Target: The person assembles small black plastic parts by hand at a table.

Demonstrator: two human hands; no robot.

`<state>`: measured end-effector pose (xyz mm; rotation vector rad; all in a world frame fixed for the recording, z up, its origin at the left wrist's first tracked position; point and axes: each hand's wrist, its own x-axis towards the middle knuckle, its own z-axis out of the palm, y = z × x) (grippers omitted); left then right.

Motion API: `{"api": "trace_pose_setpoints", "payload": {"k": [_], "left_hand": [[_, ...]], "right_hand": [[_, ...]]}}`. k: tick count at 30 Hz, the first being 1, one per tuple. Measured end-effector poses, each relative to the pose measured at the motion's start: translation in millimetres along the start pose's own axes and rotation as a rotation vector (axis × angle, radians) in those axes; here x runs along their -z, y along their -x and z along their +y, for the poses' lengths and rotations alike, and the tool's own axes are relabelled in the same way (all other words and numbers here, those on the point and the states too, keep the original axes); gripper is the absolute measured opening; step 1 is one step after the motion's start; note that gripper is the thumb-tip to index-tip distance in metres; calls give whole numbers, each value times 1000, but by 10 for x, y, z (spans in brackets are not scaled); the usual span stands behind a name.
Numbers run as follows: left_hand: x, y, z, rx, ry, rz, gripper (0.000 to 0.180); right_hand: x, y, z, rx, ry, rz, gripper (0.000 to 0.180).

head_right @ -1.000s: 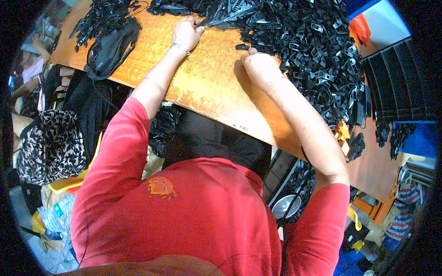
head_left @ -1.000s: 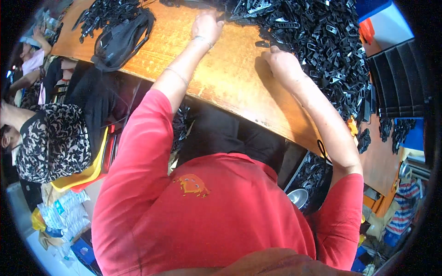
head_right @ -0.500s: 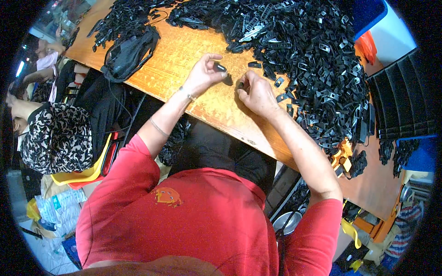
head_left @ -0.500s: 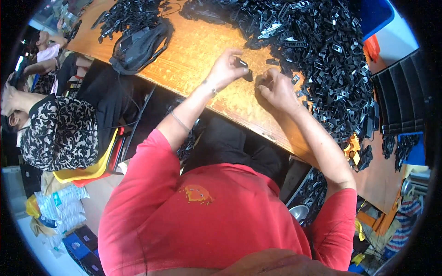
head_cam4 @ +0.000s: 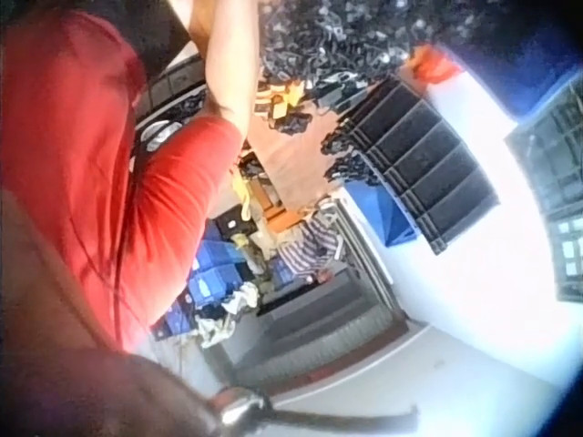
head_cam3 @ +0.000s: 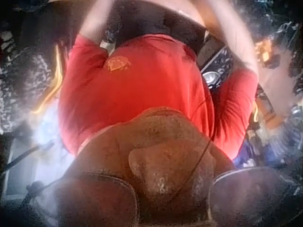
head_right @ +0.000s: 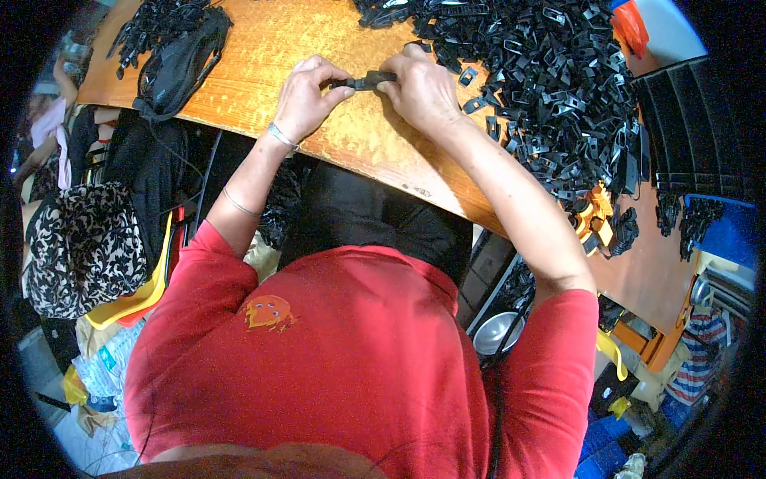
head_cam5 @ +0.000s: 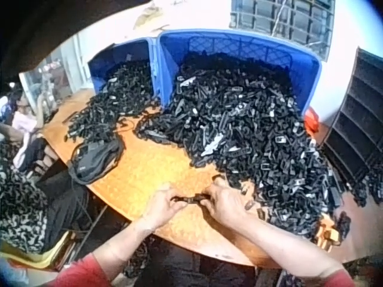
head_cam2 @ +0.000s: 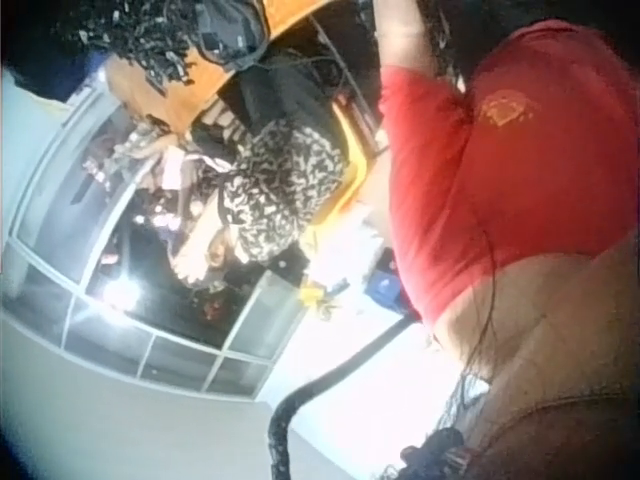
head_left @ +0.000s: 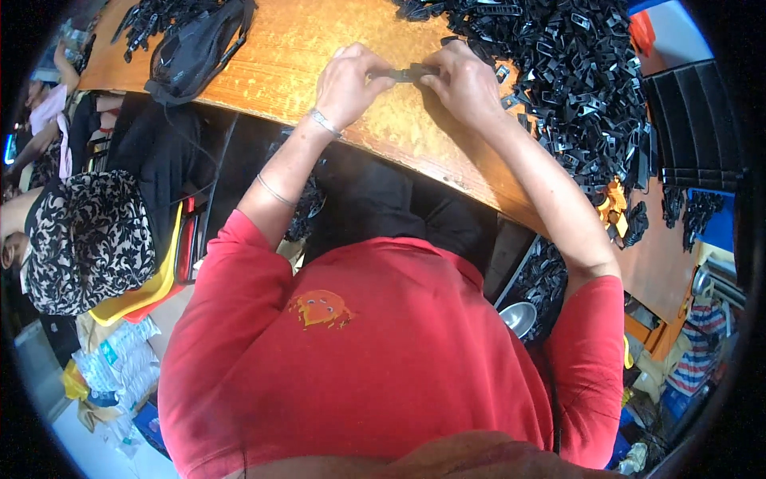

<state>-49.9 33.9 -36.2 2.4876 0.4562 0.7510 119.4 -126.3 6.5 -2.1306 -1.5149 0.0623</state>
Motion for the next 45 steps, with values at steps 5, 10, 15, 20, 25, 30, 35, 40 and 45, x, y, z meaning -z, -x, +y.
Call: {"api": "trace_pose_setpoints", "payload": {"k": [5, 10, 15, 20, 25, 30, 35, 40, 45], "left_hand": [[-21, -1, 11, 34, 24, -22, 19], [-60, -49, -7, -46, 53, 15, 16], [95, -16, -44, 31, 103, -29, 16], [1062, 120, -416, 219, 57, -602, 19], [896, -291, -380, 215, 203, -283, 27], [-285, -1016, -19, -74, -96, 78, 31], [-662, -1214, 40, -80, -269, 109, 24], [-605, -1016, -91, -47, -216, 152, 27], [-290, -541, 3, 282, 210, -65, 38]], "right_hand": [[-91, -22, 126, 71, 46, -22, 18], [-131, -149, 168, 310, 51, 1, 16], [-262, -287, -37, 299, 84, -108, 16], [-139, -127, -251, 323, -11, -247, 22], [106, -256, 466, 207, 258, 92, 9], [23, -469, 632, 179, 435, -44, 14], [137, -461, 506, 143, 451, -103, 13], [252, -202, 352, 46, 50, -95, 30], [192, 212, 154, -118, -138, -142, 34]]}}
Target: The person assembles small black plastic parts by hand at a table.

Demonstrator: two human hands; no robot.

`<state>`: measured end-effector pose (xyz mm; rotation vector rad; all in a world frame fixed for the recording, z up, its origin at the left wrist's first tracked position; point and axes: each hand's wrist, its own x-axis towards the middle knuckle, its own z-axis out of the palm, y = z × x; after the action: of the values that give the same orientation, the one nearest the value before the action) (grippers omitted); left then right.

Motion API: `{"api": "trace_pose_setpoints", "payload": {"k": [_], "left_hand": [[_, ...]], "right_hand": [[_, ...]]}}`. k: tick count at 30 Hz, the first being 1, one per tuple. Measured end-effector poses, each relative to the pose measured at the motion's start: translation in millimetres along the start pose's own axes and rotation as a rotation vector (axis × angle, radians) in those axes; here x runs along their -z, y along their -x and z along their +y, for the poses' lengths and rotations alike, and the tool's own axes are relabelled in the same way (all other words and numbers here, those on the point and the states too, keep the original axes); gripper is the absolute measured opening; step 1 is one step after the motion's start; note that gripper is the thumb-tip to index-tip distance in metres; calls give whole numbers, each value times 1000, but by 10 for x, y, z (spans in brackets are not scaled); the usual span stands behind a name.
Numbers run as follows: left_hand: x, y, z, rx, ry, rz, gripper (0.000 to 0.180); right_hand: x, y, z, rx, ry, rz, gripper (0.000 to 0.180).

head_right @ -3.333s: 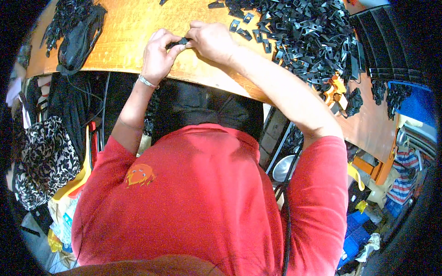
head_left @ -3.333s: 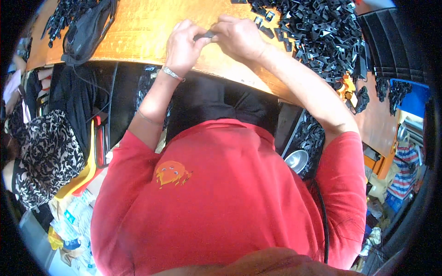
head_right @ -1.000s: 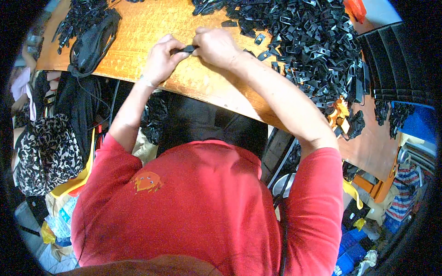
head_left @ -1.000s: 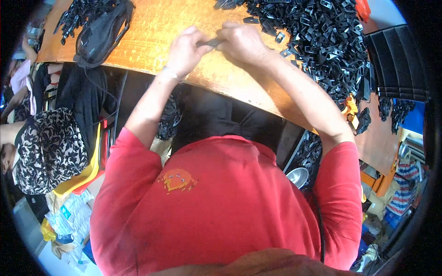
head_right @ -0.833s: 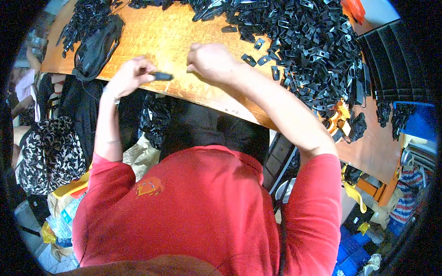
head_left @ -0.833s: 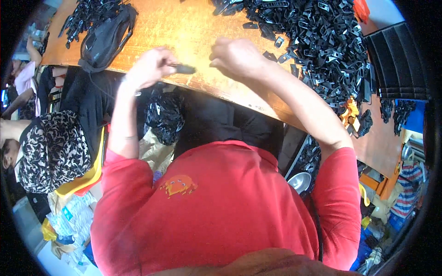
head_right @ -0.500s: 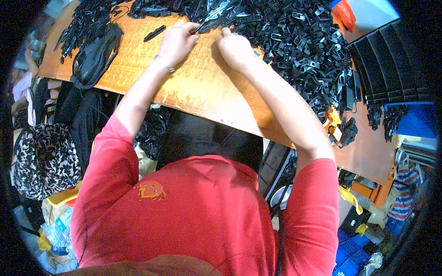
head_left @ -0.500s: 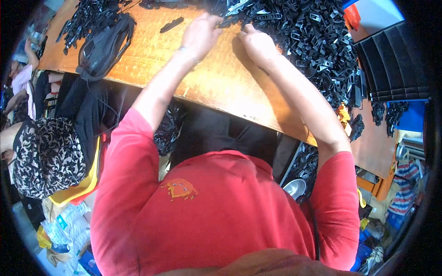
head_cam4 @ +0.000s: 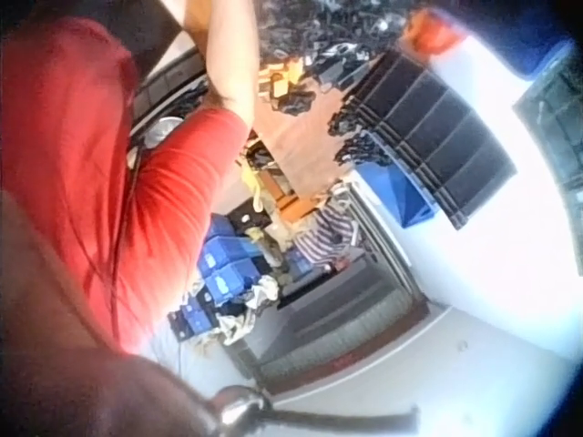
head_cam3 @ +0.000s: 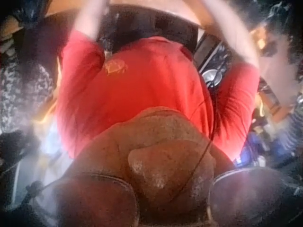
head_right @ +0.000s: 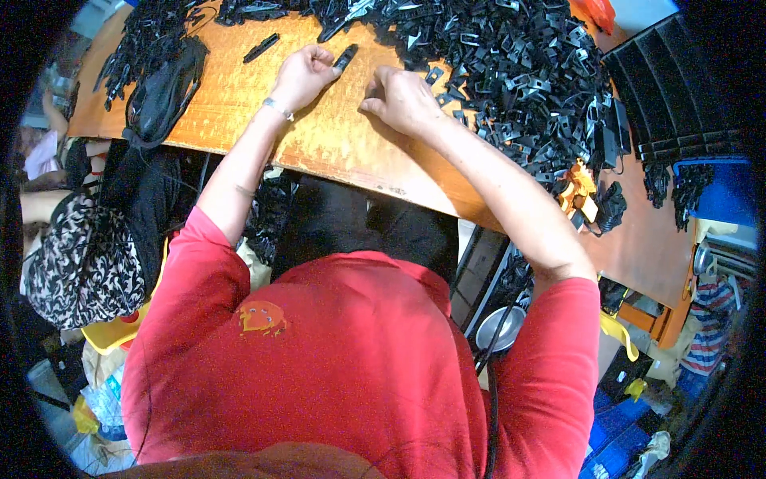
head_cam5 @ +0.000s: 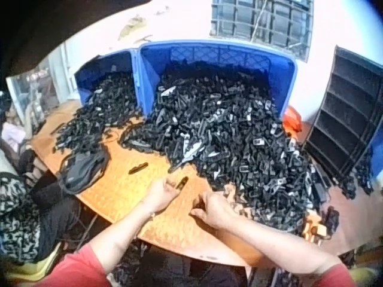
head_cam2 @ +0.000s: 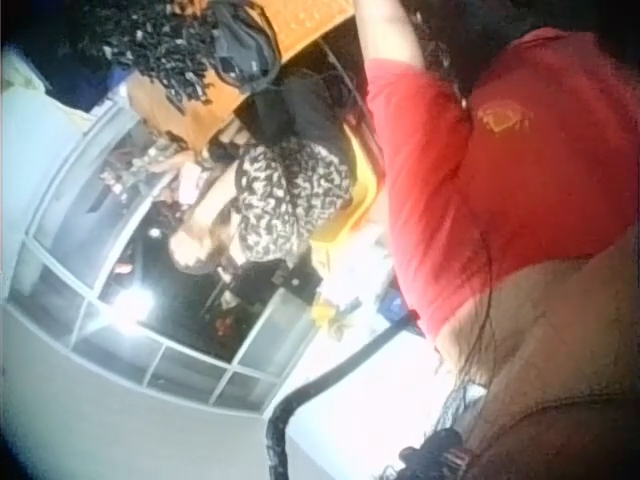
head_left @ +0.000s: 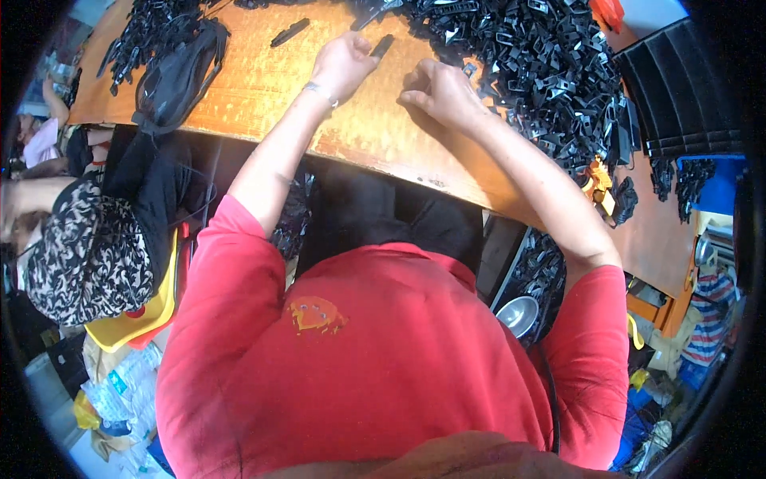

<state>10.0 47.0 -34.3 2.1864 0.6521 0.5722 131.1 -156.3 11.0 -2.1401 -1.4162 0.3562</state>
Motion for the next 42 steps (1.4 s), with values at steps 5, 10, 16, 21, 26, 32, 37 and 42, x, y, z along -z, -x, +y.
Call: {"api": "trace_pose_setpoints", "payload": {"k": [5, 10, 16, 21, 26, 32, 37, 42], "left_hand": [[253, 369, 294, -7, -311, -104, 24], [239, 395, 340, -344, -409, 86, 15], [374, 454, 221, -433, -567, -75, 21], [480, 675, 16, -340, -308, -15, 25], [488, 752, -99, -383, -261, 79, 23], [499, 783, -68, -341, -220, 76, 21], [534, 773, -30, -261, -193, 32, 21], [1481, 966, -140, -92, -373, -580, 18]], "right_hand": [[27, 197, -100, 126, 154, -33, 24], [57, 195, -208, 199, 367, -117, 19], [62, 190, -317, 104, 294, -161, 17], [-132, 81, -336, 219, 187, 167, 27], [-316, -107, -323, 214, 198, 166, 24], [-378, -215, -363, 368, 207, 161, 21], [-435, -367, -454, 435, 260, 76, 20], [-354, -230, -515, 626, 160, -102, 14]]}}
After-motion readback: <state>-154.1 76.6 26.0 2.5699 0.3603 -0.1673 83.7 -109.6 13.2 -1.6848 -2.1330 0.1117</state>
